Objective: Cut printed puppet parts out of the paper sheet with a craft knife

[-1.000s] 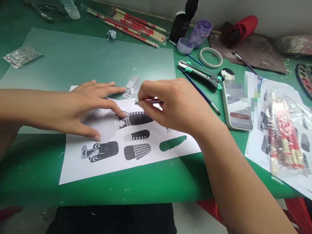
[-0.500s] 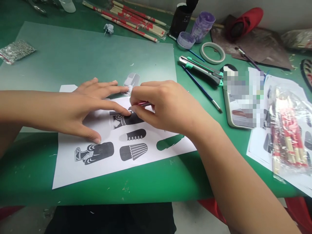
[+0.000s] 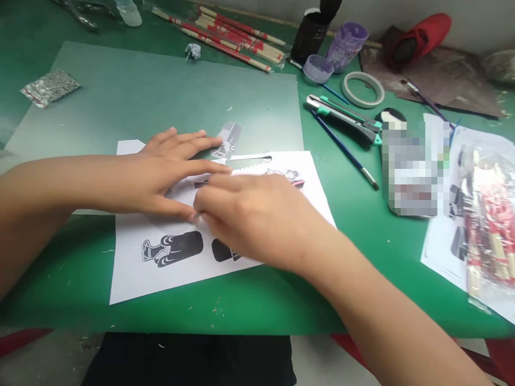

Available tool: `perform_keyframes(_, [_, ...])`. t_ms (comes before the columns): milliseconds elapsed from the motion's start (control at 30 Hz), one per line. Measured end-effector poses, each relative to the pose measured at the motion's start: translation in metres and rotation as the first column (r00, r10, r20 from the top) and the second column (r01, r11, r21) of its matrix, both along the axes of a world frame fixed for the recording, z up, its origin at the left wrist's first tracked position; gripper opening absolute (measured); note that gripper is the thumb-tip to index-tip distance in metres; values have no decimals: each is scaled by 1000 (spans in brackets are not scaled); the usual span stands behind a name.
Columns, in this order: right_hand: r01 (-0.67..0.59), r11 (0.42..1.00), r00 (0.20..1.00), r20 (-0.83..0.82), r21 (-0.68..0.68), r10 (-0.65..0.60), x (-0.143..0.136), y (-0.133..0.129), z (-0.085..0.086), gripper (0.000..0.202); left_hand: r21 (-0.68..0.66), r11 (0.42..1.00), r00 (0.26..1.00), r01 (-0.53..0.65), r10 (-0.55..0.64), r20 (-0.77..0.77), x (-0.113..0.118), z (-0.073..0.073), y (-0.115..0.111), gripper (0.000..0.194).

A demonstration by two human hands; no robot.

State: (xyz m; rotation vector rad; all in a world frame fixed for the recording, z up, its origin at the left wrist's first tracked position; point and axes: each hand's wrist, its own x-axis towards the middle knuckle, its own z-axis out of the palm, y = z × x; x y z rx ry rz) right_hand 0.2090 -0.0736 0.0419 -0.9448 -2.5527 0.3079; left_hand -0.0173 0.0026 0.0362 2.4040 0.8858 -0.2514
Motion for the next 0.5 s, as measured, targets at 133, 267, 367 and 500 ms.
perform_keyframes(133, [-102,995,994,29,-3,102,-13,-18,-7,22,-26,999,997,43,-44,-66,-8,8,4,87])
perform_keyframes(267, [-78,996,996,35,50,76,-12,-16,-11,24,-3,997,994,83,-83,-67,-12,4,5,95])
perform_keyframes(367, [-35,997,999,34,74,33,-11,-14,-11,23,65,994,996,87,-85,-35,-8,-6,1,93])
perform_keyframes(500, [-8,997,1000,13,81,7,-16,-19,-12,26,89,995,999,43,-41,-26,-3,-10,-3,91])
